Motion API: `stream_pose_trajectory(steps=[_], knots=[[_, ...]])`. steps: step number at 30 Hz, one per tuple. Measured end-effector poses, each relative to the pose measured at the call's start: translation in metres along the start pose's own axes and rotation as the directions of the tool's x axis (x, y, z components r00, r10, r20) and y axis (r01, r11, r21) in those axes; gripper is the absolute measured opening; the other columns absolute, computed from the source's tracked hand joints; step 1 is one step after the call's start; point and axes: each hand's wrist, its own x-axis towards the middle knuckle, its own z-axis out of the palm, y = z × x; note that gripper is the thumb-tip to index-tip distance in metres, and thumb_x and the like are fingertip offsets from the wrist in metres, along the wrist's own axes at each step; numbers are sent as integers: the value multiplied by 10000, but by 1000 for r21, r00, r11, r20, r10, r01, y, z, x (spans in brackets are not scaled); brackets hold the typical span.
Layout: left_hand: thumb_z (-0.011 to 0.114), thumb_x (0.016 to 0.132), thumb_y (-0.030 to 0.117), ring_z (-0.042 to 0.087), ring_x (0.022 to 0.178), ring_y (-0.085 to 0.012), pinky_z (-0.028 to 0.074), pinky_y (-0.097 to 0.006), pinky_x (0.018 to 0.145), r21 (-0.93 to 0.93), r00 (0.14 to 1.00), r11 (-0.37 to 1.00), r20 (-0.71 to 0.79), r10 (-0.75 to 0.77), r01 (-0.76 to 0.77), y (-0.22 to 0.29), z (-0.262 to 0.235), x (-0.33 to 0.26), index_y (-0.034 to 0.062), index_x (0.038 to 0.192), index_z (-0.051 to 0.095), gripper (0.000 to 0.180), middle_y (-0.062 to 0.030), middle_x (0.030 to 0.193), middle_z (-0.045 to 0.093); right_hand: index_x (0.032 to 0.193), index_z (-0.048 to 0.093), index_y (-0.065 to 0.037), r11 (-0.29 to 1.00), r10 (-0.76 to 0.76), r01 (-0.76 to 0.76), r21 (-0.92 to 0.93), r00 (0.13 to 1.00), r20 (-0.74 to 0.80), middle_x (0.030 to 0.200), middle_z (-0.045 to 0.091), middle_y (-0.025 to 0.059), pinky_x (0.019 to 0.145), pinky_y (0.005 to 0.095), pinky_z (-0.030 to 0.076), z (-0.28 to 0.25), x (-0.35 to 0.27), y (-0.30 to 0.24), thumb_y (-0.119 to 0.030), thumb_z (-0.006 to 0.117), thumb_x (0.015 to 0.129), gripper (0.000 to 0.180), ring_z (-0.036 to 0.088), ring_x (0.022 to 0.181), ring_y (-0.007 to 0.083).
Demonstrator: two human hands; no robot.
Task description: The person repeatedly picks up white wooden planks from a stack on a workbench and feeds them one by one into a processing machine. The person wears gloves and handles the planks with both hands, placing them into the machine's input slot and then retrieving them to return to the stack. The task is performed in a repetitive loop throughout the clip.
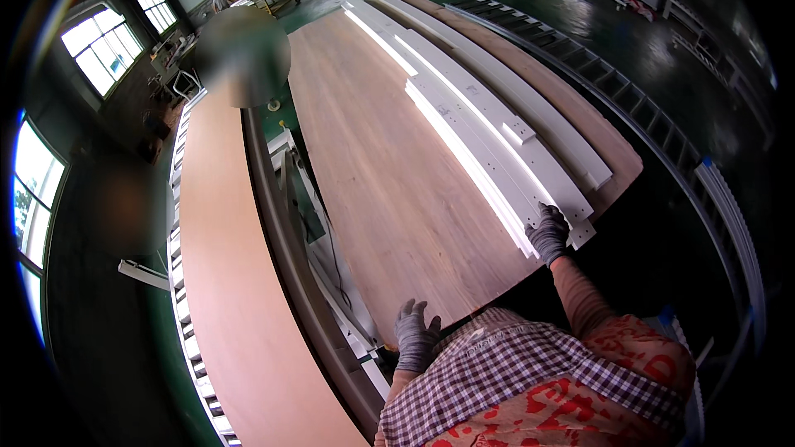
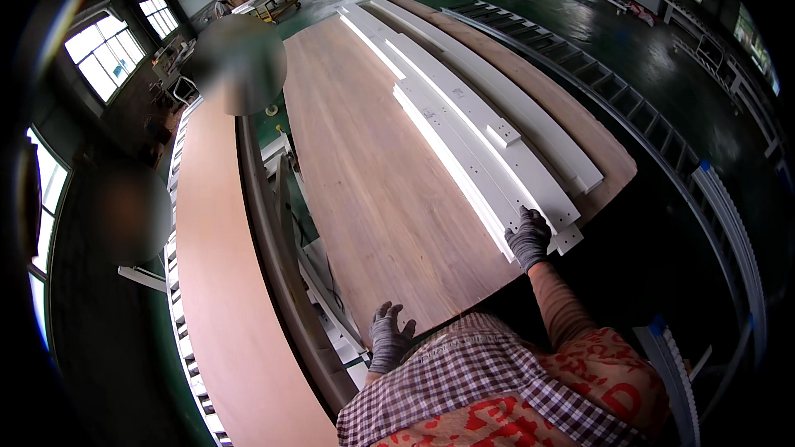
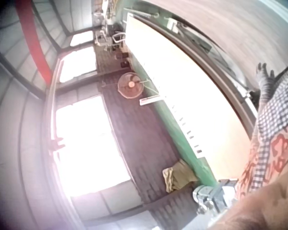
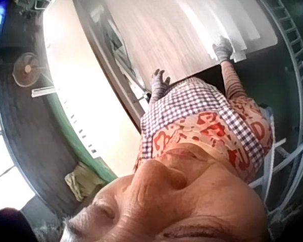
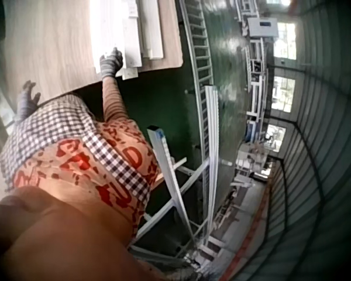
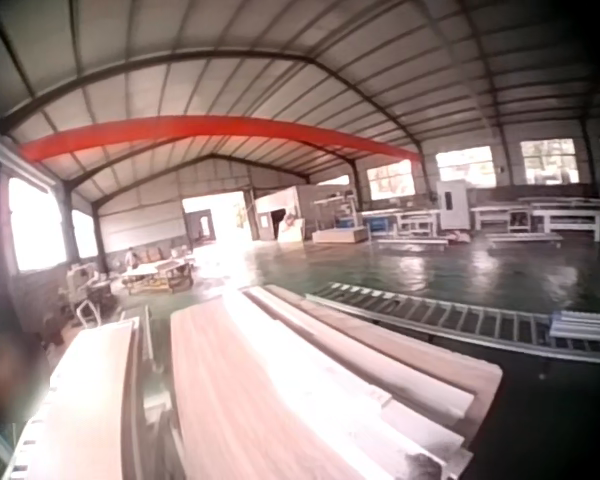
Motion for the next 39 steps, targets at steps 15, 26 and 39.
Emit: stream_pose_trajectory(steps=[15,26,39], knots=[[750,739,203,553,1141,-355,452,-430,976,-105,928,980,-319,-194,169,-53,-27,-63,79,1140,633,436,-164,1247,581,1057,658,-6,617,-722,458,640,653,228,1034,653,157,895,359,507,40,-121,-101,-103,682,773,301,641,982,280],[665,826,163,583,1070,-377,465,-443,949,-386,349,861,-798,-491,330,-95,-73,-180,45,1155,607,354,-191,1116,624,1012,686,4,370,-876,675,638,25,482,953,668,138,832,353,520,77,-141,-185,-52,670,799,222,649,873,239],[677,808,161,599,1062,-348,471,-438,941,-571,-425,501,-820,-383,651,-89,-58,-363,34,1180,602,399,-179,1118,638,1007,667,15,70,-813,566,822,-445,376,948,667,130,828,326,539,88,-246,-303,1,675,797,211,666,873,215]])
